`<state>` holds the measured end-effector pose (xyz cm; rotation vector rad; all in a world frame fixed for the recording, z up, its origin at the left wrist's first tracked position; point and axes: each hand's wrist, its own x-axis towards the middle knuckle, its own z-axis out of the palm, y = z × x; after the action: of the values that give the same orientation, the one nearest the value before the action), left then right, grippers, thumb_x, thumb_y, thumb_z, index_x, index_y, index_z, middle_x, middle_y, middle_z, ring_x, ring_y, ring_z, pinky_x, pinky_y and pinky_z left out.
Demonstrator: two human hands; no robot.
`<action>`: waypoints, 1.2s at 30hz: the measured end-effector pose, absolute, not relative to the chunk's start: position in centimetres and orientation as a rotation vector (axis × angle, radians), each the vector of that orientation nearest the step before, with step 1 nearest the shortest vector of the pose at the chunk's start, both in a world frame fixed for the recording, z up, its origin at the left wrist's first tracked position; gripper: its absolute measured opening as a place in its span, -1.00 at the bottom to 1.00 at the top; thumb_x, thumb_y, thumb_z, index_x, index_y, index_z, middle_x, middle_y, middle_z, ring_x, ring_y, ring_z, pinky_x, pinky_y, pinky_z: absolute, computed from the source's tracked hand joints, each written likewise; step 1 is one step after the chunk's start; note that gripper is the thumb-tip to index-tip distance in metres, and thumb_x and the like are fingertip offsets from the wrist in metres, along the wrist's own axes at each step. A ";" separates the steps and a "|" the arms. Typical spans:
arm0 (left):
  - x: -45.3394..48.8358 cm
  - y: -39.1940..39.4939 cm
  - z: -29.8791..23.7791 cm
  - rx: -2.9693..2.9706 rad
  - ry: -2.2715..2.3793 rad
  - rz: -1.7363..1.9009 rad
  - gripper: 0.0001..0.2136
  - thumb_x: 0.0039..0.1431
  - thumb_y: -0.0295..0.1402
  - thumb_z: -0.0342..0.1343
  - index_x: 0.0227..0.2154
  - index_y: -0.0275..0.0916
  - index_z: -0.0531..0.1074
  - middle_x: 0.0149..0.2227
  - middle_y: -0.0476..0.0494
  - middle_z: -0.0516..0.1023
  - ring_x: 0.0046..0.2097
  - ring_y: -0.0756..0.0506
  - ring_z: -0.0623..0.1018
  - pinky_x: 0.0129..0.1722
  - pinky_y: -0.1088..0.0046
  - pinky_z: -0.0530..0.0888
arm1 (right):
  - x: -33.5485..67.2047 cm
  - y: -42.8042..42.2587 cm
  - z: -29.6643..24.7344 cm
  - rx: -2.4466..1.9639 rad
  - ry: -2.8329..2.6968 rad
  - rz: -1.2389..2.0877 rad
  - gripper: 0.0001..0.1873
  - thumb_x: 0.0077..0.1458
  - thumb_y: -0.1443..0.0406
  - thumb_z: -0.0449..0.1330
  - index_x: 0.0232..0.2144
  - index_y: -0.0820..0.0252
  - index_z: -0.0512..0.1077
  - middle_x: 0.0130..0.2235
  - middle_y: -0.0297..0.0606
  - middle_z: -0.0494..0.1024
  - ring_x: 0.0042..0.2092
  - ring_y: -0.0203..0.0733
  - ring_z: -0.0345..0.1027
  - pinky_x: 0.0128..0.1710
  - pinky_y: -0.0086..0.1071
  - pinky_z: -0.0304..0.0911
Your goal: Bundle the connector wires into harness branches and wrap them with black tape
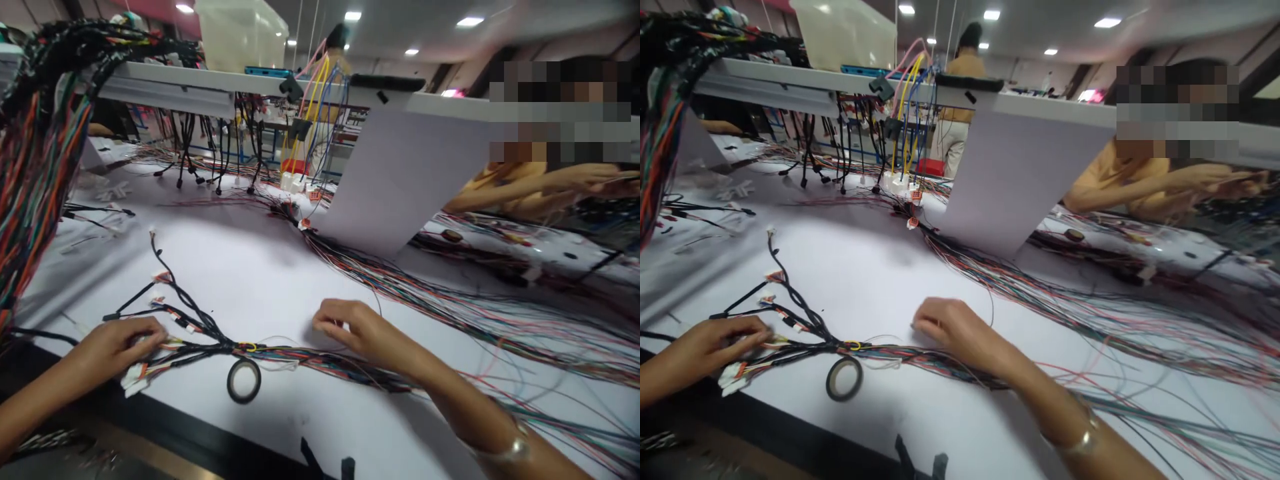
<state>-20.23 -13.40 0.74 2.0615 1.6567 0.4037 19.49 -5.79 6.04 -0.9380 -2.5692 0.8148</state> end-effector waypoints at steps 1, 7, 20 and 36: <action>-19.9 -13.5 0.9 2.133 1.749 0.341 -0.73 0.12 -0.11 0.02 -0.40 -0.16 0.51 -0.39 -0.10 0.58 -0.36 -0.16 0.53 -0.37 0.42 0.38 | 20.1 -6.7 5.1 -0.948 -2.597 0.788 -0.76 0.26 0.30 0.00 -0.40 0.21 0.39 -0.38 -0.29 0.44 -0.34 -0.29 0.28 -0.30 -0.42 0.17; -13.5 -14.3 1.7 2.616 1.654 0.570 -0.76 0.23 -0.26 -0.07 -0.34 -0.21 0.48 -0.30 -0.20 0.54 -0.25 -0.17 0.47 -0.22 0.27 0.35 | 19.3 -9.5 0.5 -0.964 -2.736 0.469 -0.87 0.22 0.27 0.06 -0.30 0.19 0.37 -0.31 -0.24 0.43 -0.27 -0.20 0.24 -0.26 -0.32 0.13; -3.9 -10.0 1.5 2.100 1.102 0.456 -0.87 0.17 -0.44 0.00 -0.39 -0.27 0.46 -0.42 -0.07 0.45 -0.35 -0.04 0.39 -0.32 0.45 0.32 | 18.7 -8.4 0.1 -0.776 -2.493 0.685 -0.81 0.24 0.27 0.01 -0.39 0.18 0.34 -0.38 -0.26 0.41 -0.33 -0.23 0.23 -0.34 -0.39 0.13; -8.4 -10.8 2.8 1.357 0.871 0.735 -0.74 0.13 -0.21 0.13 -0.24 -0.30 0.49 -0.35 -0.16 0.56 -0.29 -0.04 0.50 -0.22 0.41 0.37 | 16.7 -7.6 2.2 -1.009 -2.296 1.238 -0.73 0.15 0.13 0.06 -0.45 0.17 0.38 -0.46 -0.34 0.40 -0.39 -0.25 0.21 -0.41 -0.41 0.10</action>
<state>-8.37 -10.85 2.80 1.3570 0.8711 0.7353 16.71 -7.65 2.17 -1.0090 -2.2958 1.2378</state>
